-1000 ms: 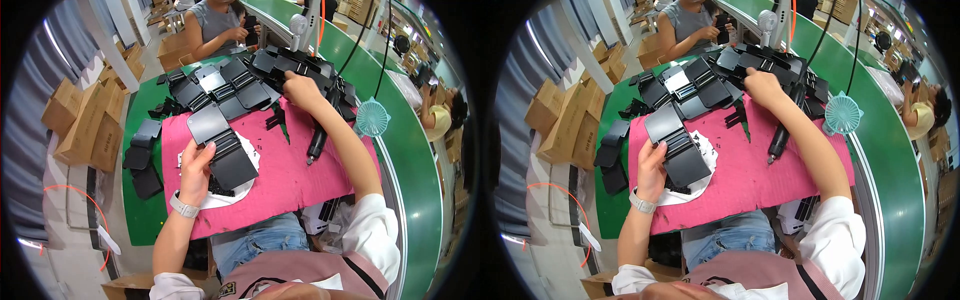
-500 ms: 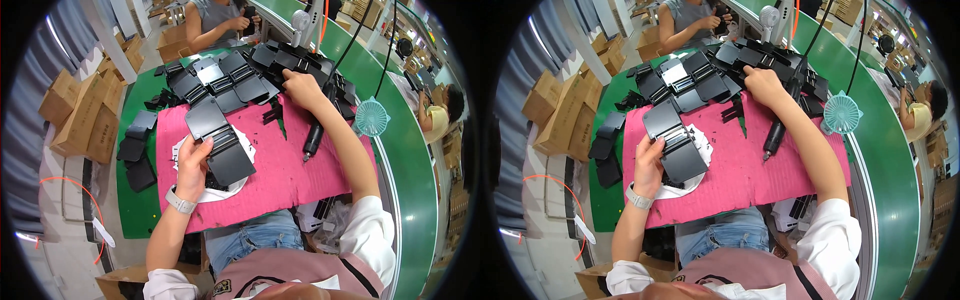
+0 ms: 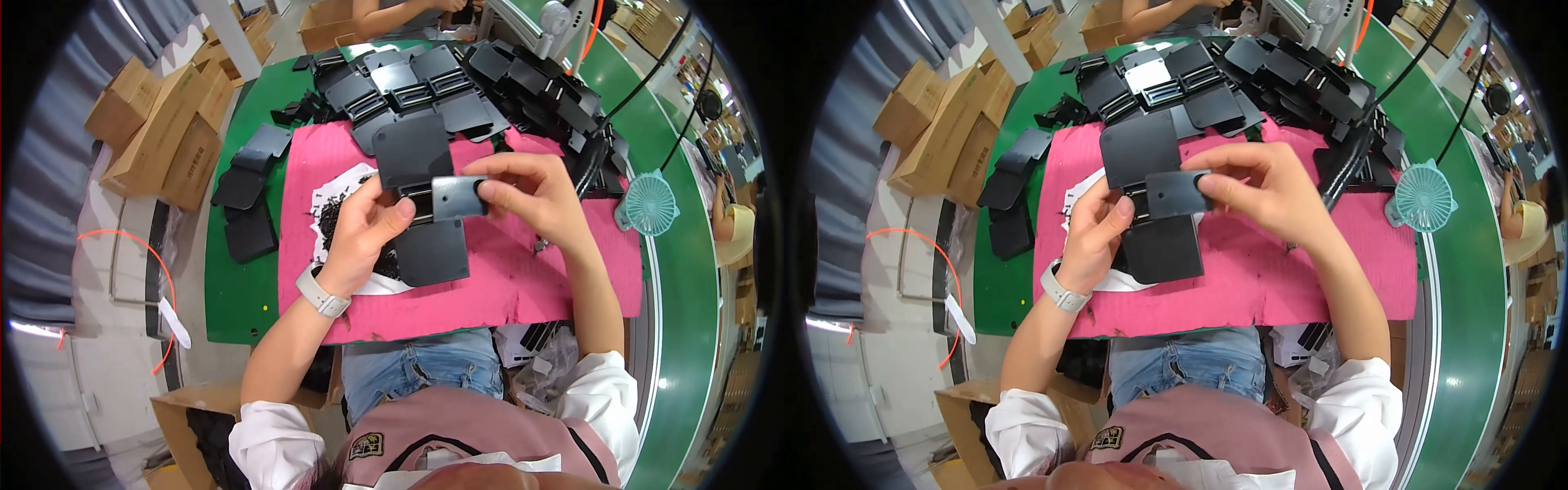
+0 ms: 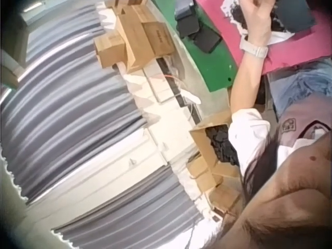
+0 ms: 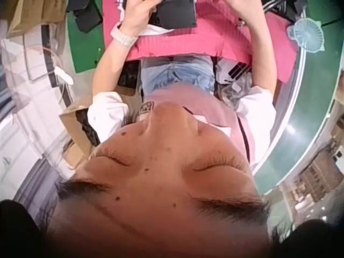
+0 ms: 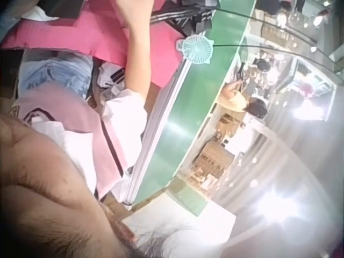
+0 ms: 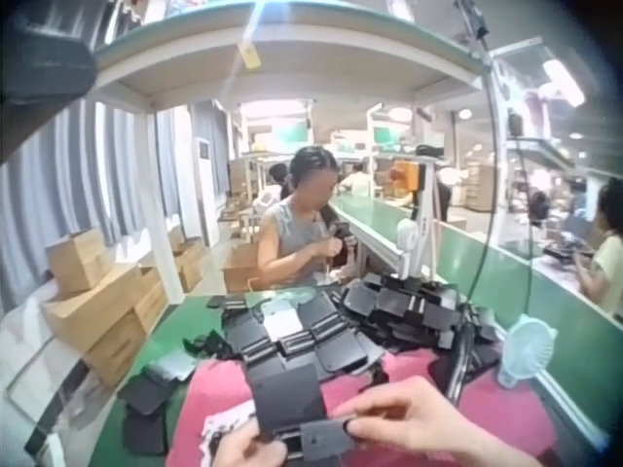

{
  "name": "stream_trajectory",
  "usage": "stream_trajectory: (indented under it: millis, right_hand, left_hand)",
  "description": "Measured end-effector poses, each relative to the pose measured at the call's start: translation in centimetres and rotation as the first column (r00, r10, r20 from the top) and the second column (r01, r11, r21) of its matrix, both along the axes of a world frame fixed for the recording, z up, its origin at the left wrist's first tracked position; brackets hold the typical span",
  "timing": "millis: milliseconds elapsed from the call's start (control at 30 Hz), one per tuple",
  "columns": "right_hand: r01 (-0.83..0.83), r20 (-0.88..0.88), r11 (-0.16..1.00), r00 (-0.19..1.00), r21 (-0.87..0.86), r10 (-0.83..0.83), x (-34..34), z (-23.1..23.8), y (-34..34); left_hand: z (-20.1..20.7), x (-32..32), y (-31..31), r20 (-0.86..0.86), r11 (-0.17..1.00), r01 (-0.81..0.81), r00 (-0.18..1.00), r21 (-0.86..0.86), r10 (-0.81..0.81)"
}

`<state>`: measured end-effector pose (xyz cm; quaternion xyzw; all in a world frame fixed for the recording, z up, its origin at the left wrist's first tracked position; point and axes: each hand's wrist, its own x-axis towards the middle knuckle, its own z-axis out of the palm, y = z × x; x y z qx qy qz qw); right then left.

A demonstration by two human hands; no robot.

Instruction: Assemble small black plastic components by placing them together and securing them with an electric screwdriver.

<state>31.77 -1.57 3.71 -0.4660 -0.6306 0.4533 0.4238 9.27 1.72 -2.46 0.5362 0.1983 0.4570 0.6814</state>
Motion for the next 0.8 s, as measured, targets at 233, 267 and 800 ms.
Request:
stream_trajectory:
  millis: [233, 267, 800]
  right_hand:
    - [0.035, 0.260, 0.964, 0.960, 0.264, -0.106, -2.5, -1.4, -0.3]
    - [0.048, 0.195, 0.977, 0.977, 0.209, -0.090, -2.4, -1.6, -0.2]
    - [0.136, 0.098, 0.974, 0.983, 0.182, -0.155, -2.5, -2.8, -0.2]
  left_hand:
    - [-0.4, -0.3, 0.0, -0.022, 1.000, 0.005, 1.000, 0.027, -0.005]
    - [-0.4, -0.3, 0.1, -0.029, 1.000, 0.019, 0.999, 0.017, -0.019]
    - [-0.9, 0.1, 0.2, -0.050, 1.000, 0.025, 0.998, 0.016, -0.024]
